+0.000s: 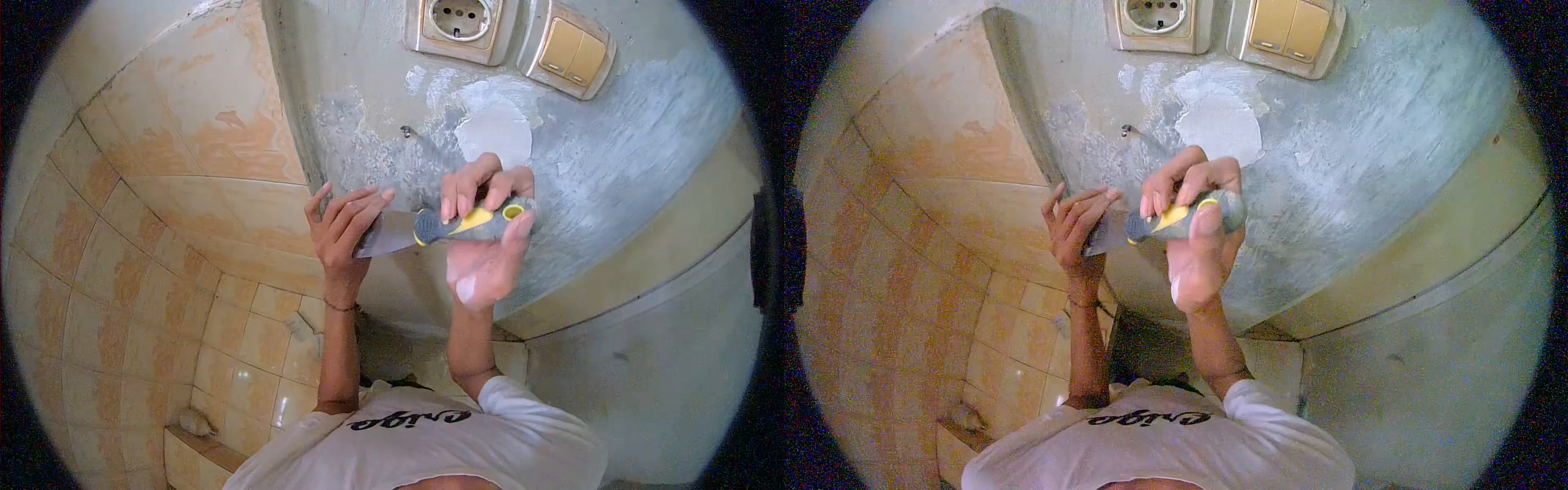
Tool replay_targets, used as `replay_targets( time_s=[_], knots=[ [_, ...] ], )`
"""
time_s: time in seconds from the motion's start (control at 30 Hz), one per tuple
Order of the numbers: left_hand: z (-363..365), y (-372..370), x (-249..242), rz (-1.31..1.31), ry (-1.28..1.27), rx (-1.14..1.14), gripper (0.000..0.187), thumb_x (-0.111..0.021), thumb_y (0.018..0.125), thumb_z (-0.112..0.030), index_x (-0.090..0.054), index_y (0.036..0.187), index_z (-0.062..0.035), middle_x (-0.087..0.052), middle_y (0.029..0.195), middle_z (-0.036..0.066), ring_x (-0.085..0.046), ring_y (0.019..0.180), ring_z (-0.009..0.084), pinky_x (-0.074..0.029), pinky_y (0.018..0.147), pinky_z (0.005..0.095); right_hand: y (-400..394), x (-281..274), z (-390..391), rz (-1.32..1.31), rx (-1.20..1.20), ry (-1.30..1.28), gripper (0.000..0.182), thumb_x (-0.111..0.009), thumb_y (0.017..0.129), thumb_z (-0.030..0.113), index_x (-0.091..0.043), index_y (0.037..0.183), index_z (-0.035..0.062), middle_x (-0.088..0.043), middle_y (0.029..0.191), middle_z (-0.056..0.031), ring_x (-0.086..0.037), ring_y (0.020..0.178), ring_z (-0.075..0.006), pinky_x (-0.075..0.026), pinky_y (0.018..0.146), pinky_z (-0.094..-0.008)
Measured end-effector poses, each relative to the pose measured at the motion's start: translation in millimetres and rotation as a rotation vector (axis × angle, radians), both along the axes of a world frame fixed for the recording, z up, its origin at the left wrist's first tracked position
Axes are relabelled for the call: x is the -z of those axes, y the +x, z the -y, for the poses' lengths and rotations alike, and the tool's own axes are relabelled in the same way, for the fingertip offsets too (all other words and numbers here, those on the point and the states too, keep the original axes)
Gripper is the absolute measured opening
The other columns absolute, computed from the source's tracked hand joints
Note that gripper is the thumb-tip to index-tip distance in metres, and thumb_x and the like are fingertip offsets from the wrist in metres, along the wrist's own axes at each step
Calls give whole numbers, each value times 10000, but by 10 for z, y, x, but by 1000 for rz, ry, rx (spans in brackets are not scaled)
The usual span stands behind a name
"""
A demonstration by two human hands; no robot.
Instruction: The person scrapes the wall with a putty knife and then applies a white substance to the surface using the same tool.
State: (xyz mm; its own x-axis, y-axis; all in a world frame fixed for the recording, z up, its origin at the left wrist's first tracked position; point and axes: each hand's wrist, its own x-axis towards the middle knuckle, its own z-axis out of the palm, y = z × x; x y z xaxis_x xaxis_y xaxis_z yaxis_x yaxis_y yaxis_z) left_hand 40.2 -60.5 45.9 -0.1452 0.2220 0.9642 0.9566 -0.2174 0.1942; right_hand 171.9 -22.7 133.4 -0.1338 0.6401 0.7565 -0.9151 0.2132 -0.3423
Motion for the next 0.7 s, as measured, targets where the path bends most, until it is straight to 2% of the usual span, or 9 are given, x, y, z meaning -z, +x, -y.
replay_targets(
  time_s=[0.1,0.17,0.23,0.27,0.4,0.53,0.6,0.67,0.7],
  knots=[
    [188,0,-141,89,-134,196,268,-639,781,-103,-705,1040,-96,-712,884,45,-648,874,195,-390,932,381,193,72,-149,233,309,204,373,-633,877,402,-521,831,49,-484,808,-78,-481,726,-162,-439,711,-300],
    [281,-32,-110,179,-200,234,269,-663,743,-67,-725,1002,-100,-700,840,30,-604,791,175,-390,864,350,453,97,-256,307,340,255,319,-701,841,325,-579,864,31,-541,883,-97,-529,774,-171,-446,727,-297],
    [380,-73,-94,270,-266,268,275,-687,705,-30,-745,964,-104,-687,796,14,-560,707,155,-391,796,319,707,83,-357,734,431,422,237,-754,797,187,-600,860,18,-568,931,-86,-551,788,-149,-459,721,-286],
    [429,-99,-108,311,-333,342,238,-690,706,-32,-752,927,-96,-674,740,14,-542,683,147,-387,769,307,796,113,-375,824,334,377,207,-760,778,82,-624,915,5,-580,971,-71,-573,798,-135,-476,725,-264],
    [467,-102,-115,416,-548,569,144,-704,750,-75,-766,877,-104,-650,631,3,-509,639,133,-378,683,283,996,155,-284,1091,156,236,215,-727,815,96,-644,991,5,-576,978,-71,-587,813,-128,-503,670,-252],
    [528,-113,-168,466,-809,582,97,-712,793,-133,-767,873,-121,-662,635,4,-502,630,122,-377,629,278,1106,272,-239,1395,-218,297,451,-622,905,142,-474,1321,48,-569,981,-84,-581,664,-117,-500,543,-233],
    [557,-86,-143,436,-821,620,158,-783,705,-99,-737,843,-37,-681,727,21,-605,773,148,-445,826,309,1094,495,-234,1432,-432,290,532,-578,939,175,-377,1421,71,-560,967,-93,-567,605,-110,-485,488,-225],
    [618,-47,-295,581,-873,649,193,-785,705,-83,-722,882,-36,-686,760,29,-600,792,147,-450,824,312,1039,765,-271,1221,-925,39,619,-518,974,253,-218,1495,106,-544,908,-114,-496,506,-94,-418,413,-197],
    [642,-55,-344,729,-933,669,231,-786,706,-67,-706,920,-35,-690,793,38,-596,811,147,-455,823,316,1005,814,-245,1228,-920,42,619,-518,974,253,-218,1495,106,-544,908,-114,-496,506,-94,-418,413,-197]
  ],
)
